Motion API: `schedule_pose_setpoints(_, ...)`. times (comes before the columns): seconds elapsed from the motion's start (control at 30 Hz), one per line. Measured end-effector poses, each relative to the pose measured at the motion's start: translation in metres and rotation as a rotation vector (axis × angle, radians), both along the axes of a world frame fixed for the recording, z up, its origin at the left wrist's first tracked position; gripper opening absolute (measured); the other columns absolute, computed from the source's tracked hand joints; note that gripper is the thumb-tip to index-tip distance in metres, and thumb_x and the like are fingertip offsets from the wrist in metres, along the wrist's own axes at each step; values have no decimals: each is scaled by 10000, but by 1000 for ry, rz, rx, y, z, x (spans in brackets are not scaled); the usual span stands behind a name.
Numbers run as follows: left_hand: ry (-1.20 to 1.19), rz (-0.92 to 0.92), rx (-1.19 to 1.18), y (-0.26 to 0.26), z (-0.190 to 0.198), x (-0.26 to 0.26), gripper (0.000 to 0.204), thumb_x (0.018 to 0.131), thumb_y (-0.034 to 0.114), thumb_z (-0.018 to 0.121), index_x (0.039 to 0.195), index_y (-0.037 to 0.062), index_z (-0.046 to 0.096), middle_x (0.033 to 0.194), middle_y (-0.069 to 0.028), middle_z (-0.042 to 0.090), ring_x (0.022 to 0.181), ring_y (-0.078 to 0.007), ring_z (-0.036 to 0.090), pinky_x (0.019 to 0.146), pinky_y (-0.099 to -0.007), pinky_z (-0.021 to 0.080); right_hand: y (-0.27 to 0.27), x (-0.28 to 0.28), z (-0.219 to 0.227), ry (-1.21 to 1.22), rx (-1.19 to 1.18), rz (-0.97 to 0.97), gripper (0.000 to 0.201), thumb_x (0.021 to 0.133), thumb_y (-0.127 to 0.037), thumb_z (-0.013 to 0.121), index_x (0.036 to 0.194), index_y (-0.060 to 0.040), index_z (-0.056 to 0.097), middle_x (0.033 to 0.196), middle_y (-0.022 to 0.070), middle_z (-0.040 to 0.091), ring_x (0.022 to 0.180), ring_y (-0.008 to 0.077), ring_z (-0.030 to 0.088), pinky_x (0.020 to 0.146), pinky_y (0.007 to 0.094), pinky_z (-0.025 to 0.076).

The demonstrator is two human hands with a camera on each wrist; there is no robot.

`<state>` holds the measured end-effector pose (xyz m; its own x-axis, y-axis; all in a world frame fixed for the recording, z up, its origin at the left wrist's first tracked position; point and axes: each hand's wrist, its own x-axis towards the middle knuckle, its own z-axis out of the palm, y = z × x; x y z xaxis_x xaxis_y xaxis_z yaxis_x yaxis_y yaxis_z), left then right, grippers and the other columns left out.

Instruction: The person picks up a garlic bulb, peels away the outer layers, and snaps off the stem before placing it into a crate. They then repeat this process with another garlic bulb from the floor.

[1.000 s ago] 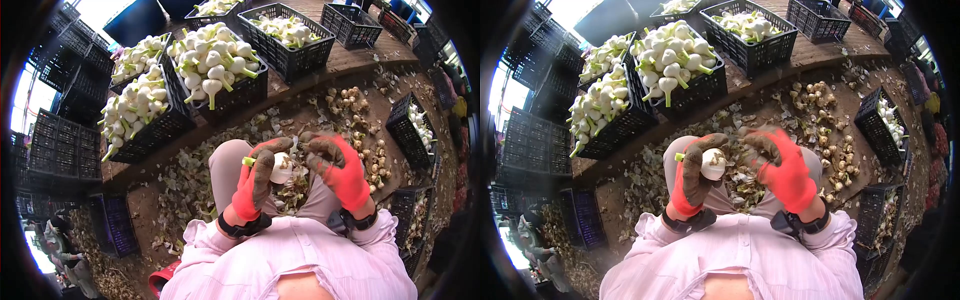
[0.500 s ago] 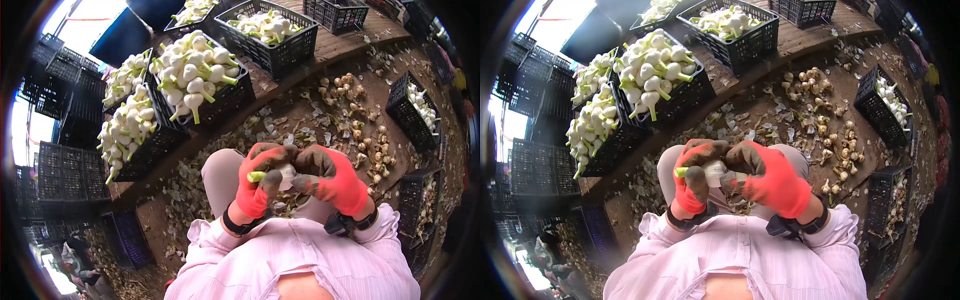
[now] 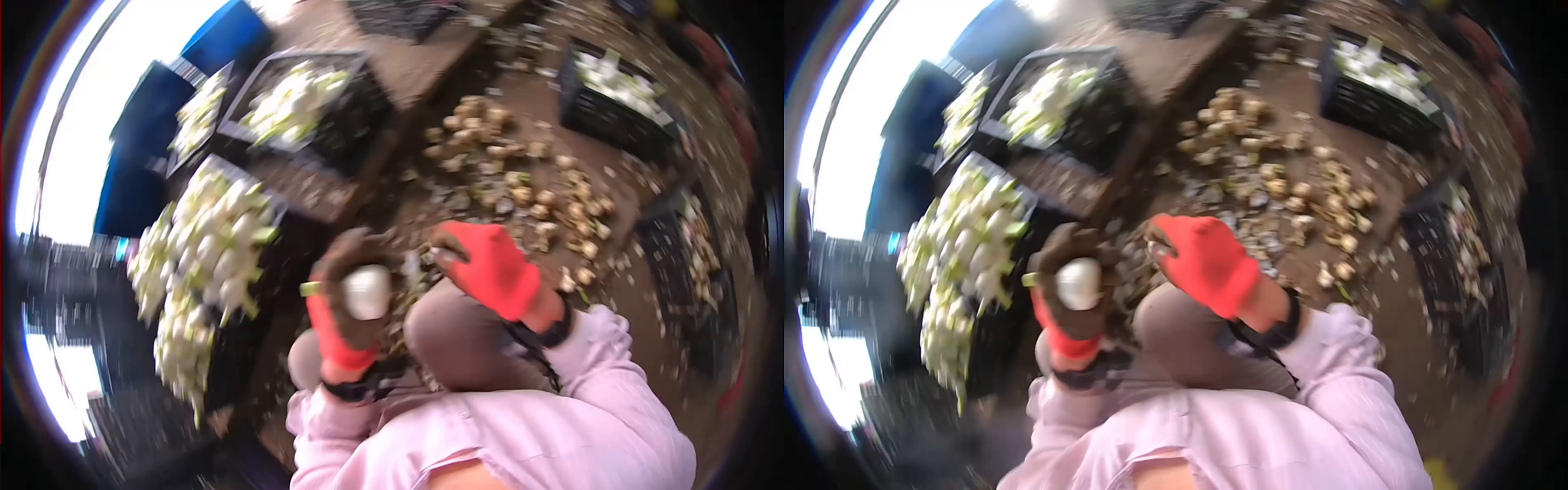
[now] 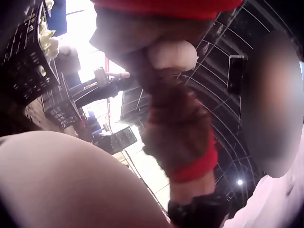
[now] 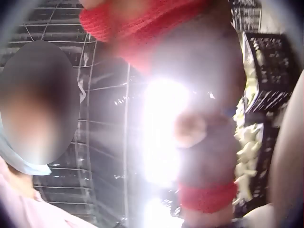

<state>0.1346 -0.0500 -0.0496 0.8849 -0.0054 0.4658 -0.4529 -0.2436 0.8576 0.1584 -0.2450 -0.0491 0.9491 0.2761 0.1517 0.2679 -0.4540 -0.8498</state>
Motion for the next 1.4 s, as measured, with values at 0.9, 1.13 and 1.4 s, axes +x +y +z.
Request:
schedule_pose_setpoints(0.9,1116,-83,-708,-119,-191,152,317,907,336,521,1109,94,498,1069,-64,556,999,-252,566,866,-368,490,-203,44,-324,487,288,-935,547,743,-73,642,1267,-98,487,1266,149,508,1187,271,463,977,338,371)
schedule_pose_setpoints(1.13,1354,-117,-245,-91,-231,138,545,901,340,530,1316,44,339,1138,-120,495,1012,-263,559,848,-378,490,-443,41,-373,287,-374,-1309,580,755,-134,625,1300,-85,432,1208,180,525,1141,312,464,967,357,362)
schedule_pose_setpoints(1.4,1473,-64,-472,-126,-312,150,581,872,267,597,1337,68,311,1031,-79,534,896,-190,553,778,-364,503,-274,99,-394,398,-134,-799,557,769,-134,611,1302,-184,456,1252,211,456,1070,333,515,900,375,427)
